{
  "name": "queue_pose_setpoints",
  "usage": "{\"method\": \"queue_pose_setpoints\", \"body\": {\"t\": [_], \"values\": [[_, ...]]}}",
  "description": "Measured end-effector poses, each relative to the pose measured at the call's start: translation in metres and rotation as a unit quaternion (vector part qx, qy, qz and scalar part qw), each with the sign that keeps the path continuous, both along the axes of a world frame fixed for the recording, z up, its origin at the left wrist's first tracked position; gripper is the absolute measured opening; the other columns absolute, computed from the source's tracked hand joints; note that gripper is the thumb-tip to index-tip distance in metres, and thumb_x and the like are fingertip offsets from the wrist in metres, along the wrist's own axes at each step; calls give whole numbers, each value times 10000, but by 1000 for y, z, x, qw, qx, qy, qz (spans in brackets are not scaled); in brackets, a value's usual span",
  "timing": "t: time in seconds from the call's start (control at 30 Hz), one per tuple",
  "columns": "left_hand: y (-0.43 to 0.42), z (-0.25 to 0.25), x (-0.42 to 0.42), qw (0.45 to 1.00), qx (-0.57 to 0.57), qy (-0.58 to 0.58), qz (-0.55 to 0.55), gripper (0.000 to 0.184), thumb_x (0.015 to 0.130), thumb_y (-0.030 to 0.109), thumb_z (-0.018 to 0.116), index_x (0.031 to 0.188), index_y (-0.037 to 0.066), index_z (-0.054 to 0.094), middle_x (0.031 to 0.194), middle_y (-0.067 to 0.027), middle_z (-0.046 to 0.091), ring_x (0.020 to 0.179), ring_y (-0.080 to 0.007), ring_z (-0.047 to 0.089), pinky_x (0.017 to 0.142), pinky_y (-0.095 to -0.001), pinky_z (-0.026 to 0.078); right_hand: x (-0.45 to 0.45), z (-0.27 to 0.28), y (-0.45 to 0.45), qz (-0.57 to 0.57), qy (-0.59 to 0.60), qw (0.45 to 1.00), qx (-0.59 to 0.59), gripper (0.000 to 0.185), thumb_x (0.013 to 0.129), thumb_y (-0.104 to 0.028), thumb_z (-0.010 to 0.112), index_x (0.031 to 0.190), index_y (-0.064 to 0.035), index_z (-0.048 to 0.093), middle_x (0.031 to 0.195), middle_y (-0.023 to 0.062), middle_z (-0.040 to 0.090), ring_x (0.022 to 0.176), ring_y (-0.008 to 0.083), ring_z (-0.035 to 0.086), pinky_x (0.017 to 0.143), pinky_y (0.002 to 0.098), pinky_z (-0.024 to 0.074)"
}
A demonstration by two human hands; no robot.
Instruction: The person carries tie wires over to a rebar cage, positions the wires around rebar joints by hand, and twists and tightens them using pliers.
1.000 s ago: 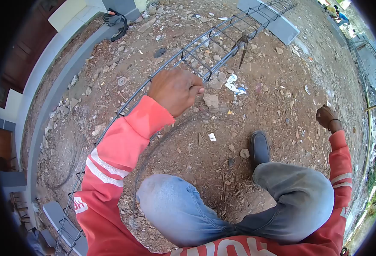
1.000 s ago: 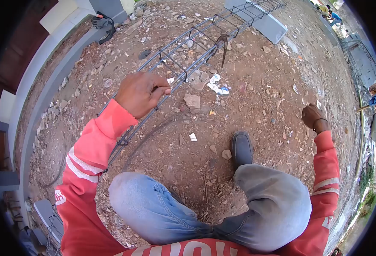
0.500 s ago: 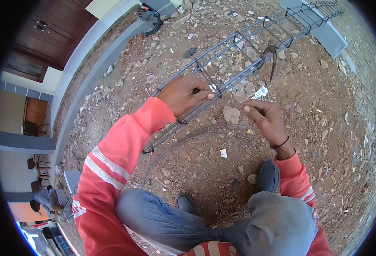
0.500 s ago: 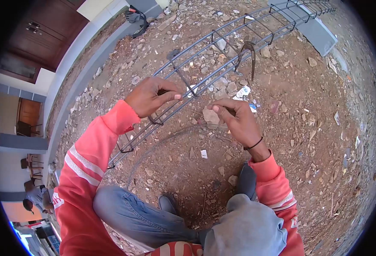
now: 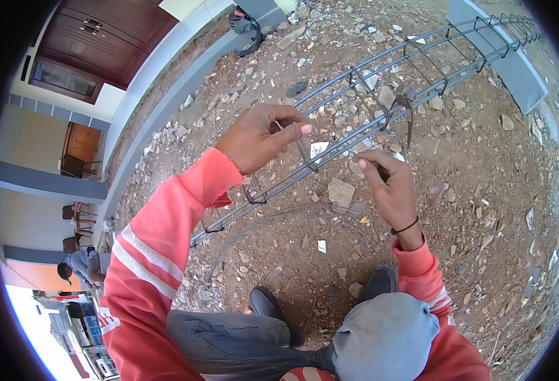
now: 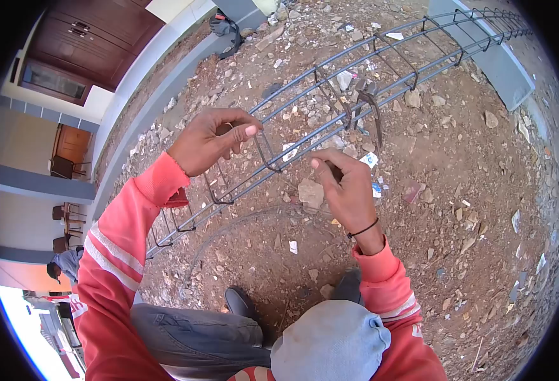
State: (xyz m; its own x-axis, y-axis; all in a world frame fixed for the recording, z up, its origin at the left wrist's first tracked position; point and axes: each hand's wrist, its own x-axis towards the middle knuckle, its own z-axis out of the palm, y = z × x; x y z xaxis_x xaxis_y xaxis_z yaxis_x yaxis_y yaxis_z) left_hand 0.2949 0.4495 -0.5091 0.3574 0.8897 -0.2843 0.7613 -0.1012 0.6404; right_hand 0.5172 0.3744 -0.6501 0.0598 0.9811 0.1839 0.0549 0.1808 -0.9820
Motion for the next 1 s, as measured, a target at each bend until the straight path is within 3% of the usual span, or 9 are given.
{"method": "queue_pose_setpoints", "body": {"t": [0.1,0.13,0.2,0.37,0.47,0.6,0.67,0.8,1.0], "values": [[14,0,-9,974,222,31,-40,440,914,419,653,1085,15,693,913,-144,680,775,-212,633,719,-364,502,50,-6,16,-179,72,981,3,147,959,-135,602,958,-6,672,689,-45,518,619,34,385,532,226,296],[15,11,-11,978,175,108,-24,493,941,450,618,1180,19,643,1071,-152,658,994,-237,627,893,-379,491,77,-24,28,-209,130,969,-5,148,958,-142,601,960,-12,672,683,-62,479,620,35,372,533,228,292],[20,1,-22,978,171,124,-8,524,928,474,621,1201,27,631,1094,-157,658,1026,-253,627,911,-384,485,111,-68,54,-235,181,955,-10,149,956,-148,600,962,-18,672,677,-78,440,621,36,359,534,229,288],[76,-28,19,983,114,136,52,867,818,742,534,1341,51,544,1244,-237,607,1205,-341,565,1013,-447,420,85,-83,81,-219,-123,967,38,183,907,-197,679,990,-34,691,665,-57,391,618,69,356,522,267,284],[141,-70,62,988,44,121,87,1057,754,866,435,1385,22,504,1385,-265,510,1312,-377,478,1069,-479,355,75,-121,107,-172,-90,978,71,211,893,-216,707,987,-27,696,649,-33,400,615,86,364,524,279,293],[180,-103,102,993,-50,105,22,945,813,772,472,1387,22,503,1400,-250,510,1218,-372,571,1026,-469,407,62,-104,88,-189,-81,978,37,230,895,-229,711,968,-11,693,628,-18,435,606,101,374,527,287,303],[180,-116,105,986,-165,-3,27,698,889,595,509,1332,56,548,1264,-209,633,1024,-296,689,893,-408,507,63,-102,80,-188,-47,981,26,237,910,-239,698,935,-5,682,613,-1,467,585,111,380,521,303,312],[187,-113,89,976,-213,31,17,409,939,402,486,1179,87,585,1039,-80,743,858,-170,722,684,-287,533,62,-89,80,-224,-69,969,75,253,924,-245,690,877,2,660,611,25,466,587,109,388,522,299,320],[178,-115,90,987,-154,44,-27,480,932,457,469,1165,68,624,1022,-87,740,822,-158,717,718,-309,539,67,5,70,-310,-16,931,192,176,963,-195,646,994,-28,692,675,-36,498,614,68,416,538,252,311]]}}
